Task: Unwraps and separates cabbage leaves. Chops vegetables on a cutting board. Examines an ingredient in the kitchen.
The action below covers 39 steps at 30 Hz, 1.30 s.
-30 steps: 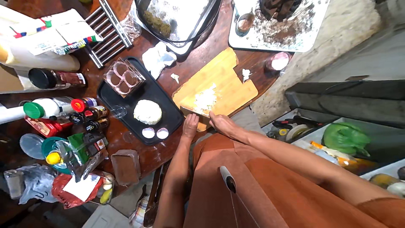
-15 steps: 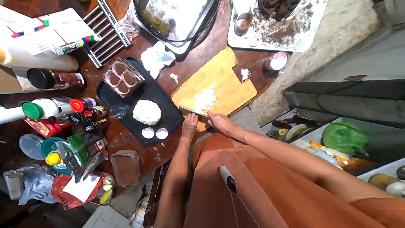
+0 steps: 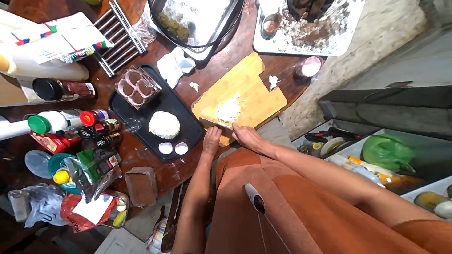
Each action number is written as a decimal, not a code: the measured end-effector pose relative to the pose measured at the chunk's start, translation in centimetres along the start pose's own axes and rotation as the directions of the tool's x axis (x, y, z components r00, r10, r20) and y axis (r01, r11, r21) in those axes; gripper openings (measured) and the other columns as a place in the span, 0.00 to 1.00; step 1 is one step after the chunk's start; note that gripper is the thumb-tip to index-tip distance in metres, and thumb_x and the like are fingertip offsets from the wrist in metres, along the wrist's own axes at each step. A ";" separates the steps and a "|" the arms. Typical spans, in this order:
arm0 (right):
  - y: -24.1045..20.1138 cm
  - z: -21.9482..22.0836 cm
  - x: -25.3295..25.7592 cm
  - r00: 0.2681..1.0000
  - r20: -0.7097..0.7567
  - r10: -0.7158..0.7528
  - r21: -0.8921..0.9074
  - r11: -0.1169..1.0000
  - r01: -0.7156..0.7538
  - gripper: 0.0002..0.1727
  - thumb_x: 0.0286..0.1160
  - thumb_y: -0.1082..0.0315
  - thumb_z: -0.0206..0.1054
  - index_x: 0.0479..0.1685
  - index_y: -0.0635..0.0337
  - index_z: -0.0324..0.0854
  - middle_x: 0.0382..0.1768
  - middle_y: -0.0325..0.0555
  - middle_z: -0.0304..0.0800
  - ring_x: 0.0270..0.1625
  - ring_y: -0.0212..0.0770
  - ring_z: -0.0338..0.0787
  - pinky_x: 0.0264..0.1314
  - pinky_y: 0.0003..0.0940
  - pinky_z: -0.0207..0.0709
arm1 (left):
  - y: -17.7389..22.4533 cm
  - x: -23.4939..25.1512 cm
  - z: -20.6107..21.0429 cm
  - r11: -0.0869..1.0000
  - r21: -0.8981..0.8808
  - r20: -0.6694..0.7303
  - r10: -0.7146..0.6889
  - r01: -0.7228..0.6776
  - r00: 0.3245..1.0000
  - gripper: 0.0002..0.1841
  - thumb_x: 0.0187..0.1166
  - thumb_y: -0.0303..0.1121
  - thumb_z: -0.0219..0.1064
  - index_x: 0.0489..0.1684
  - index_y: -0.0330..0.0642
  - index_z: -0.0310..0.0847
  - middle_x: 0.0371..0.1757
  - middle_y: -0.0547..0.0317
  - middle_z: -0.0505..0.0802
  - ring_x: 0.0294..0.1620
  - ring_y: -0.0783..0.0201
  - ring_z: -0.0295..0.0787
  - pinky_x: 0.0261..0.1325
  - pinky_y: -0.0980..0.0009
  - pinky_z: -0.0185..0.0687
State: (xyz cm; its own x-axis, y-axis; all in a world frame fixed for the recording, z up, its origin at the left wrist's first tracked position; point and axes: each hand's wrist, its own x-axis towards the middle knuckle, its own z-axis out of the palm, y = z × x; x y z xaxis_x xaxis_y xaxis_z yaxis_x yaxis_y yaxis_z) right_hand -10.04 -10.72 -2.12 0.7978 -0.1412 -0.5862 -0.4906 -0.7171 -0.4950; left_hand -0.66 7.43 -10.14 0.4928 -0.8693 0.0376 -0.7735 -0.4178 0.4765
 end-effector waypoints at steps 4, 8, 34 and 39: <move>-0.3 -0.8 -0.8 0.999 0.036 -0.008 -0.018 1.000 0.008 0.13 0.89 0.60 0.55 0.56 0.61 0.74 0.27 0.54 0.86 0.34 0.60 0.93 0.36 0.56 0.85 | 0.0 0.1 -0.4 1.000 -0.014 0.020 -0.002 0.003 1.000 0.07 0.70 0.15 0.65 0.33 0.31 0.88 0.37 0.44 0.92 0.47 0.46 0.92 0.57 0.54 0.88; 0.2 0.1 0.1 0.999 0.043 0.012 -0.029 1.000 -0.011 0.11 0.89 0.61 0.56 0.55 0.60 0.75 0.27 0.53 0.87 0.34 0.59 0.93 0.35 0.56 0.85 | 0.0 0.3 -0.4 1.000 -0.029 0.015 -0.002 0.003 1.000 0.07 0.73 0.15 0.63 0.39 0.31 0.88 0.43 0.43 0.92 0.51 0.47 0.91 0.62 0.55 0.86; 0.1 0.4 0.2 0.998 0.054 -0.015 -0.009 1.000 0.015 0.13 0.89 0.61 0.55 0.57 0.60 0.74 0.28 0.54 0.86 0.35 0.60 0.93 0.36 0.57 0.85 | -0.3 -0.1 0.0 0.999 0.035 -0.003 0.006 -0.006 1.000 0.06 0.71 0.15 0.65 0.33 0.31 0.87 0.40 0.44 0.91 0.46 0.46 0.91 0.55 0.56 0.88; 0.4 0.8 0.8 0.997 0.074 -0.004 -0.025 1.000 0.005 0.13 0.89 0.60 0.54 0.57 0.60 0.74 0.29 0.54 0.87 0.36 0.60 0.93 0.37 0.57 0.85 | -0.2 -0.3 -0.1 0.999 0.049 -0.012 0.015 -0.015 1.000 0.04 0.75 0.18 0.66 0.35 0.32 0.88 0.42 0.45 0.91 0.48 0.48 0.91 0.57 0.57 0.88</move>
State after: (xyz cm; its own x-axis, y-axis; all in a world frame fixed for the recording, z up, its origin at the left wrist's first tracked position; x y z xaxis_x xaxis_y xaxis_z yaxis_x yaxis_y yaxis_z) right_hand -9.84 -10.52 -3.32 0.7713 -0.0876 -0.6304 -0.4774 -0.7346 -0.4821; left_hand -0.62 7.81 -10.18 0.4855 -0.8725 0.0552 -0.7992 -0.4173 0.4327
